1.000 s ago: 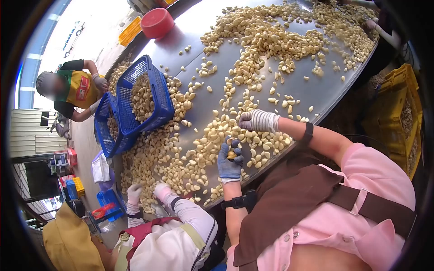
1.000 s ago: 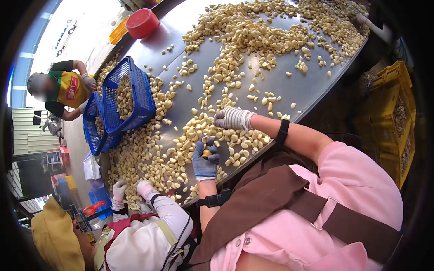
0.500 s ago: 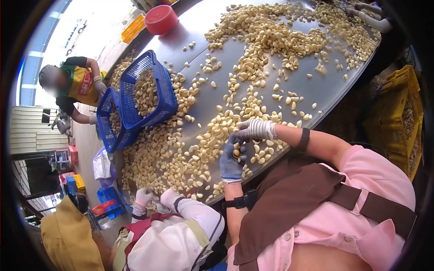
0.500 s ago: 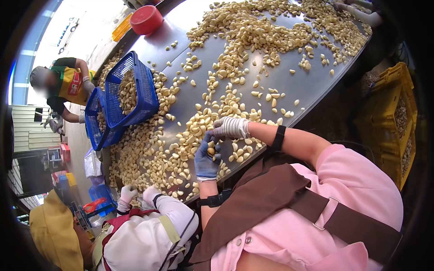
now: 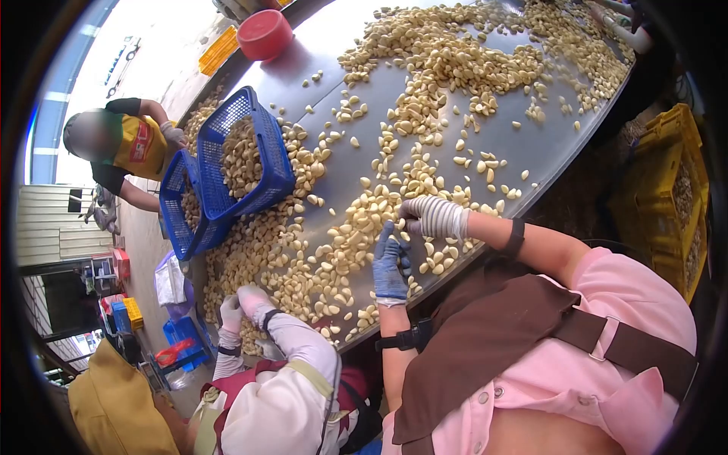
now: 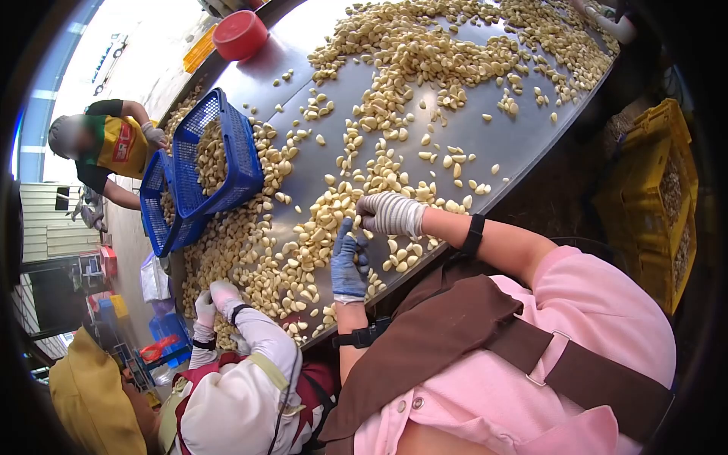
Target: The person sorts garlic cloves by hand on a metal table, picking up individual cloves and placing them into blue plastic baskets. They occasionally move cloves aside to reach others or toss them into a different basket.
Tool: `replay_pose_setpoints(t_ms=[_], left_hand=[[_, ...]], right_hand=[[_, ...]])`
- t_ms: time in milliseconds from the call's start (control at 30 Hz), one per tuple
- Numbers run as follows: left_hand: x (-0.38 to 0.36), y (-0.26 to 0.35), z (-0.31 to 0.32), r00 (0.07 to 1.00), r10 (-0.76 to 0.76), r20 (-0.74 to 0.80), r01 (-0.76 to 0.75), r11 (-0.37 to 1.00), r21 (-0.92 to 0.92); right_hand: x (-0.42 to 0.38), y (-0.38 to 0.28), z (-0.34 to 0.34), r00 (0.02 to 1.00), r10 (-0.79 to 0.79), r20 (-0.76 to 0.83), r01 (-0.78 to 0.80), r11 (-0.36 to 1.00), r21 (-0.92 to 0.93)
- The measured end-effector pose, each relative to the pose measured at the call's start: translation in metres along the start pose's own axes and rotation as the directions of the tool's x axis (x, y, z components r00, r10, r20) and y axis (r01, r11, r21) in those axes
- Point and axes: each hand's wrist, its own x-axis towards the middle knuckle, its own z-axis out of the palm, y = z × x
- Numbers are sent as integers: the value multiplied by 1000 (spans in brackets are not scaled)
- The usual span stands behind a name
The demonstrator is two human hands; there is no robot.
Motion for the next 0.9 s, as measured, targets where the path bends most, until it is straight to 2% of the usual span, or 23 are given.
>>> replay_pose_setpoints(t_ms=[33, 100, 133, 267, 367, 433, 467, 533, 567, 633, 667, 733, 767, 833, 867, 900], left_hand=[[-1, 1, 3, 999, 26, -34, -26, 1000, -3], [0, 0, 8, 998, 45, -41, -44, 999, 18], [0, 0, 9, 996, 68, -51, -66, 997, 38], [4, -2, 10, 999, 47, -20, -47, 999, 28], [7, -3, 14, 995, 69, -66, -61, 992, 114], [4, 0, 23, 984, 86, -153, -41, 960, 277], [5, -2, 24, 985, 85, -152, -40, 959, 280], [7, -6, 26, 979, 129, -158, -47, 897, 439], [12, -14, 21, 980, 127, -155, -46, 896, 441], [27, -33, 8, 950, 297, -96, -201, 817, 540], [25, -28, 13, 950, 297, -94, -201, 817, 541], [19, -17, 21, 981, 113, -160, -32, 898, 439], [21, -22, 24, 980, 114, -162, -31, 897, 440], [25, -32, 27, 932, 362, 33, -312, 749, 585], [25, -30, 27, 986, 160, 53, -160, 787, 595], [24, -29, 32, 987, 135, 84, -156, 729, 666]], right_hand=[[-2, -3, -1, 1000, 3, -2, -3, 1000, 2], [-5, -11, -5, 996, -88, -29, 83, 986, -142], [-8, -15, -7, 996, -79, -35, 72, 983, -169], [-8, 0, -6, 975, -173, -141, 154, 978, -141], [-15, -4, -17, 983, -105, -153, 80, 984, -162], [-19, -4, -23, 990, -71, -118, 49, 982, -184], [-20, -2, -24, 993, -45, -107, 26, 984, -178], [-23, 1, -27, 994, -36, -102, 16, 982, -187], [-25, 1, -28, 995, -27, -96, 8, 980, -197], [-27, 2, -29, 994, -18, -110, -3, 982, -189], [-28, 2, -30, 995, -23, -98, 1, 975, -223], [-30, 2, -32, 995, -52, -81, 27, 959, -283], [-33, -2, -34, 995, -53, -80, 28, 959, -281], [-35, -13, -35, 993, -91, -80, 43, 884, -465], [-36, -15, -34, 991, -109, -81, 57, 875, -481], [-34, -11, -32, 991, -125, -57, 75, 843, -533]])
